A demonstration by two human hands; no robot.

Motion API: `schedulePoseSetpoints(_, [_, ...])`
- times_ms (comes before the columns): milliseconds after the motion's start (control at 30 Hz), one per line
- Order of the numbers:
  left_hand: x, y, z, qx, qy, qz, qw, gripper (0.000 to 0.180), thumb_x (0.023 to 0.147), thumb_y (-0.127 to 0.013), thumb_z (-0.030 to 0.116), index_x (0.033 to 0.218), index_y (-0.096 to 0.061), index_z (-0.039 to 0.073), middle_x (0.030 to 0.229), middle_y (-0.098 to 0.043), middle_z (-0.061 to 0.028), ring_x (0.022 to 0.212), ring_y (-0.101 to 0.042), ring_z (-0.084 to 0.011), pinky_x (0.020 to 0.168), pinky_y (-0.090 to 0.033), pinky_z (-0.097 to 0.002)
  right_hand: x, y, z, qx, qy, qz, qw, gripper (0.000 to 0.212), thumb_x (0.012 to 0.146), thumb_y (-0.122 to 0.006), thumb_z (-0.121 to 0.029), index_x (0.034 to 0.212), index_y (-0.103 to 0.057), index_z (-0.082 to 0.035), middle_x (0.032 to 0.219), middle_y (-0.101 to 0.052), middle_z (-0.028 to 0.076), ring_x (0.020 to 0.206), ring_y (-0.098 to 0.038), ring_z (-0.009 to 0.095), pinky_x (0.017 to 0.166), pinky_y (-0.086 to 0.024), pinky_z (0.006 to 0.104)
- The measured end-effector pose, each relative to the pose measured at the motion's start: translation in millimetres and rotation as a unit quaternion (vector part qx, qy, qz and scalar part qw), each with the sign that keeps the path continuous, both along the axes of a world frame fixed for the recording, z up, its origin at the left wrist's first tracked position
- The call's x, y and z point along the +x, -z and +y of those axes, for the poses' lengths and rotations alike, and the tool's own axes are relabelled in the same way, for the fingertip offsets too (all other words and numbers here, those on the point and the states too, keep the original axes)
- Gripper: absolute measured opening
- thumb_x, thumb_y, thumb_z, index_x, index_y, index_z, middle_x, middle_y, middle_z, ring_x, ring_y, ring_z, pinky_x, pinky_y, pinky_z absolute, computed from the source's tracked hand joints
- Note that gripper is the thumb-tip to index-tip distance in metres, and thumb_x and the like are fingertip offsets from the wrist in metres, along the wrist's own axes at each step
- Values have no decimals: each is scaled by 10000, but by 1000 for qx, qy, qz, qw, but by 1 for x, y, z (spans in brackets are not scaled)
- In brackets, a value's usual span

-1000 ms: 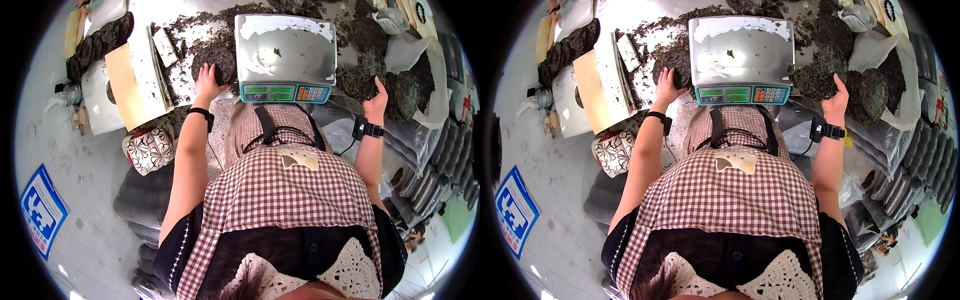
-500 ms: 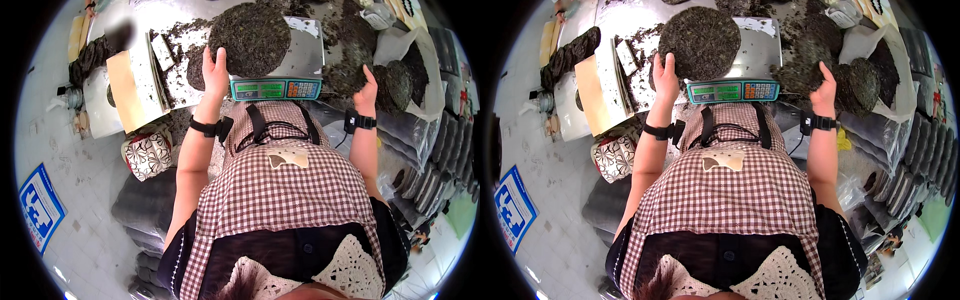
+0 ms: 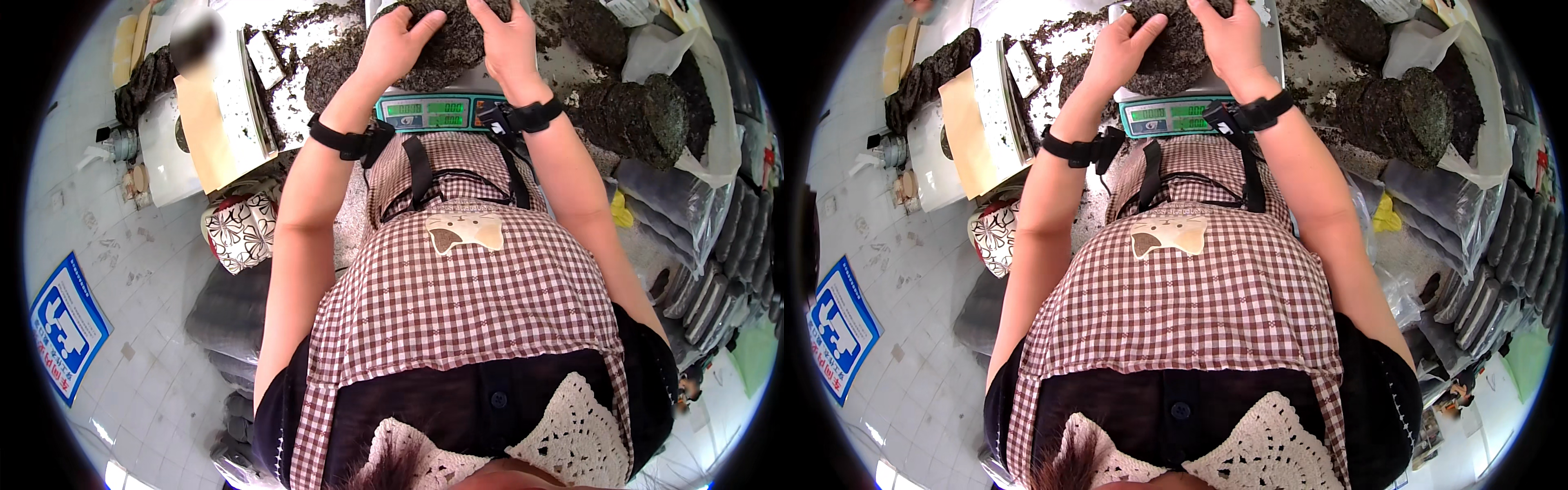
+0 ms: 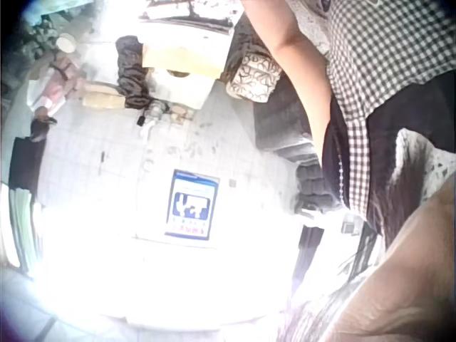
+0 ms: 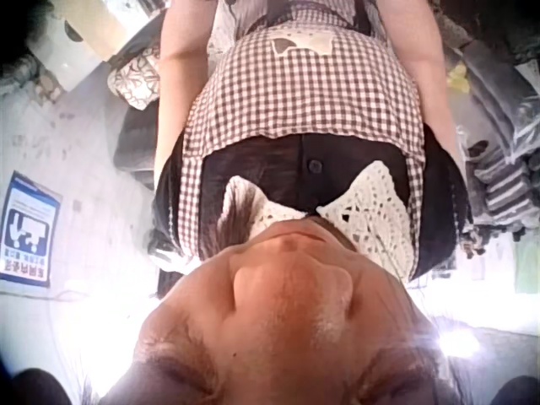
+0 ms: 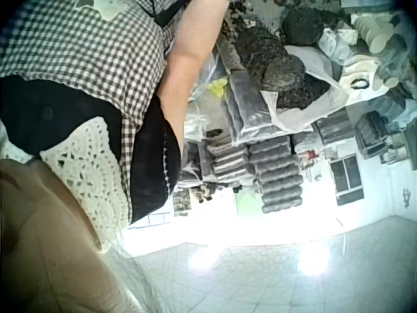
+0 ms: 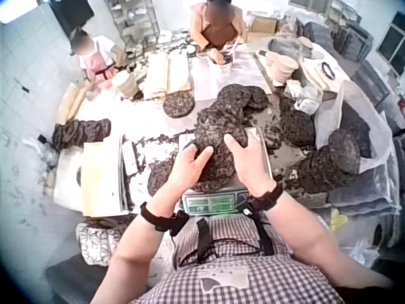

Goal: The person picks up dark, circular compressed cakes from a pile on the table, places them one at a time on a digital scale to check the weight, and then returns them to another pile on the same surface.

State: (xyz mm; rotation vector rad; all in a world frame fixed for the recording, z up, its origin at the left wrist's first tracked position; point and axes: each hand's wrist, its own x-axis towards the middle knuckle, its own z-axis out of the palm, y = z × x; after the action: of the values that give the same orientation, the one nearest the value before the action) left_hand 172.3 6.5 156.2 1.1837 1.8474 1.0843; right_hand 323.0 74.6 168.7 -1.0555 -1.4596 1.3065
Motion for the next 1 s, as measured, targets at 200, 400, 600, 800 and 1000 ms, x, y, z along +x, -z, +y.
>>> schedulePoseSetpoints(200, [13,23,2,99,-108,134,980,344,985,-581,289,851,-585,-27,808,-642,-255,747,-605,-447,672,-484,-467,2,13,-7,-129,-126,100,979,247,987,-569,-89,1189,-620,43,1073,-702,100,944,-669,179,831,-521,305])
schedulePoseSetpoints(400, [2,59,1,130,-186,38,973,300,979,-638,304,974,-679,7,703,-641,-112,606,-546,-177,605,-472,-336,-23,38,0,-224,145,161,950,190,966,-635,-115,1119,-641,-2,1002,-684,43,862,-633,143,745,-501,275])
schedulePoseSetpoints(600, [-11,68,1,71,-114,74,988,370,982,-611,367,1034,-695,11,828,-703,-151,732,-656,-245,716,-521,-365,38,25,47,-186,136,368,901,215,965,-640,-127,1148,-648,-14,1093,-694,76,956,-672,230,825,-558,349])
schedulePoseSetpoints(800, [-18,88,5,73,-76,382,918,494,883,-669,474,1124,-672,43,955,-691,-167,916,-659,-365,776,-525,-470,87,56,48,-225,74,282,930,291,980,-618,-145,1216,-602,24,1175,-673,139,1014,-690,282,857,-597,459])
schedulePoseSetpoints(1000, [-31,105,-21,-121,-96,341,927,783,802,-690,632,1209,-608,-33,1189,-568,-212,1151,-523,-383,981,-425,-480,63,82,12,-323,-9,273,906,343,955,-658,-149,1221,-590,58,1140,-674,147,978,-693,277,867,-592,435])
